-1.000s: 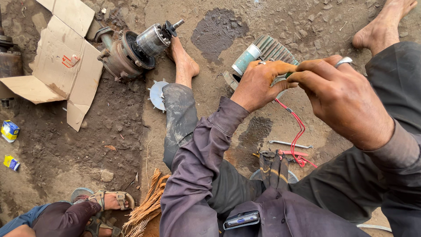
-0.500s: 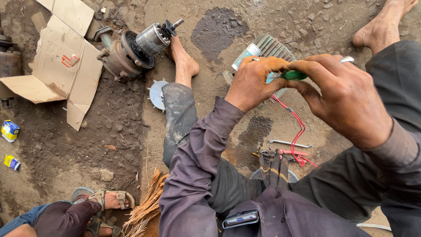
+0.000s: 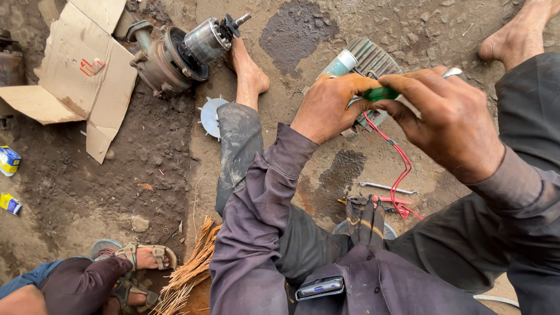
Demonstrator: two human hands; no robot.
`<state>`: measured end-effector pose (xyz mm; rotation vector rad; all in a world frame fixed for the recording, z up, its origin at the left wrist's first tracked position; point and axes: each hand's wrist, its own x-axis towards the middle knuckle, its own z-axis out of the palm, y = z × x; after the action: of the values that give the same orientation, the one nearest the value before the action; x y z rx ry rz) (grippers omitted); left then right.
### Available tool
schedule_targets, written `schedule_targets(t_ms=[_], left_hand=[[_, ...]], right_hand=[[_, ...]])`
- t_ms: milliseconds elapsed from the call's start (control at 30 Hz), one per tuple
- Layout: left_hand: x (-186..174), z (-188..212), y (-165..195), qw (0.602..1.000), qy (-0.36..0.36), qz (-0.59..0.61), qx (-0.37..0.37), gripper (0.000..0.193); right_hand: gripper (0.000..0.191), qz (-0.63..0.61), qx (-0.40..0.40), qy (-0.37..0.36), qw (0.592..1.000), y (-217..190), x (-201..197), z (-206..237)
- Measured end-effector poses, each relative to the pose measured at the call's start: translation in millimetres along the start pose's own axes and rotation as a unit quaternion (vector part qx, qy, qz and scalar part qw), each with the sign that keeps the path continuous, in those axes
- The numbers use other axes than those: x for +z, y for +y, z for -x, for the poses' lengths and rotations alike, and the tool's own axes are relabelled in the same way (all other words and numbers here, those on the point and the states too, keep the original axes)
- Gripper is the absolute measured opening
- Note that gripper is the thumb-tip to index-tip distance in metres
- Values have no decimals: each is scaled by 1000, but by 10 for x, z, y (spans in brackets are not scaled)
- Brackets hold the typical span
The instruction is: The person sits on the ground and works on an electric motor. They use a hammer to tap the motor housing, then use a screwdriver to adjust internal components and wires. The person also uses pliers to strip and connect wires, and handles a small blue component attached to the motor.
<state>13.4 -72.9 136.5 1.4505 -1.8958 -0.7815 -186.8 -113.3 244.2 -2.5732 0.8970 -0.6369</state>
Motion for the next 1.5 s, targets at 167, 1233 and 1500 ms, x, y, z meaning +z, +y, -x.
schedule_targets(t_ms=[167, 1233, 1500], left_hand=[[-13, 17, 10, 1000, 0, -9, -5, 24], [-2, 43, -88, 999, -27, -17, 12, 28], [-189, 73, -49, 997, -50, 57, 13, 35]], right_hand=[[29, 10, -15, 7, 1000, -40, -15, -65], [28, 24, 3, -2, 1000, -60, 86, 37], [33, -25, -40, -35, 998, -105, 115, 16]])
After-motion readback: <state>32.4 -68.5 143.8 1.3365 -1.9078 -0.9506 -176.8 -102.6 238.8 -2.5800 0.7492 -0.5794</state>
